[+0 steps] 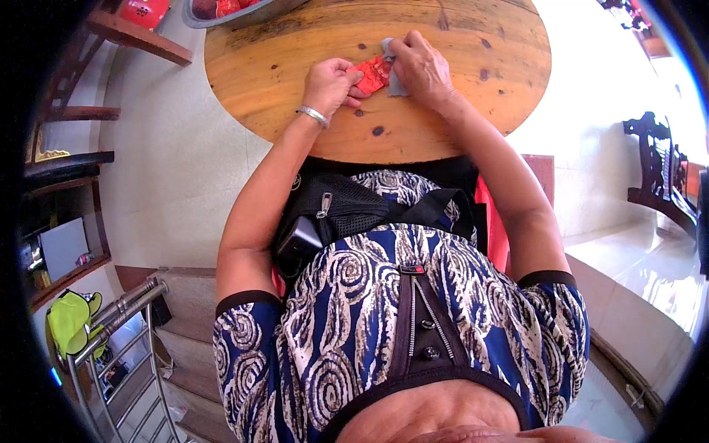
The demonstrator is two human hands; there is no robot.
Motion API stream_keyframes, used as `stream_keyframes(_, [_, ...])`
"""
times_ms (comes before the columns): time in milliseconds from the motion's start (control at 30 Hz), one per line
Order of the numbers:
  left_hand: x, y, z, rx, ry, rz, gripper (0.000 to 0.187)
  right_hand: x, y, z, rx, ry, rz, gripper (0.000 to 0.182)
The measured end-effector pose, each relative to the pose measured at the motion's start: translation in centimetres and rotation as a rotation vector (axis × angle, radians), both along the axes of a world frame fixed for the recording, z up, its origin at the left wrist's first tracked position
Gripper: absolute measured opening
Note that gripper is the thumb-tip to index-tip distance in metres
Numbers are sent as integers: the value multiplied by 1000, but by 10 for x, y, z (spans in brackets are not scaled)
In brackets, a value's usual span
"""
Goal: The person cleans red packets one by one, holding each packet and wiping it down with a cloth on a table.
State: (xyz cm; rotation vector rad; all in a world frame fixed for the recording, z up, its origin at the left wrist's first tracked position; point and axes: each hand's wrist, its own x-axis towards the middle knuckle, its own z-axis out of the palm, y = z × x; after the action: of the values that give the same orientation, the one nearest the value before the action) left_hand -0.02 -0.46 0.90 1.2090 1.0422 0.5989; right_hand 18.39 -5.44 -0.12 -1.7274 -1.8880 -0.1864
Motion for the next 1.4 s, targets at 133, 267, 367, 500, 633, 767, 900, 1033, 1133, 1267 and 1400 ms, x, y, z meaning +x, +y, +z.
stream_keyframes(133, [-1,2,-1,-5,36,-19,14,27,2,-2,5,30,-78,19])
stream_keyframes(267, [-1,0,1,-19,60,2,15,38,-1,14,49,115,-146,21])
stream_keyframes(367, [-2,1,0,-24,52,-6,15,26,-2,29,178,226,-55,22])
stream_keyframes(500, [-2,1,0,-27,29,-27,13,-4,-7,26,96,262,164,22])
stream_keyframes(633, [-1,1,1,-9,56,-15,12,-18,-12,18,-88,215,206,23])
stream_keyframes(767, [-3,2,-5,4,8,-21,13,-18,-12,16,-94,155,166,22])
stream_keyframes(900, [-2,1,0,-4,34,-10,14,-16,-12,17,-151,128,78,20])
stream_keyframes(1033, [-3,1,-1,-16,8,-7,13,0,-9,19,-193,68,10,19])
stream_keyframes(1133, [-2,2,-1,-22,15,-2,12,20,-7,21,-203,63,-37,21])
stream_keyframes(1267, [-2,2,-3,-31,24,13,12,35,-7,25,-157,89,-96,19])
stream_keyframes(1400, [-1,2,-2,-27,-8,21,12,24,-7,39,-6,211,-71,21])
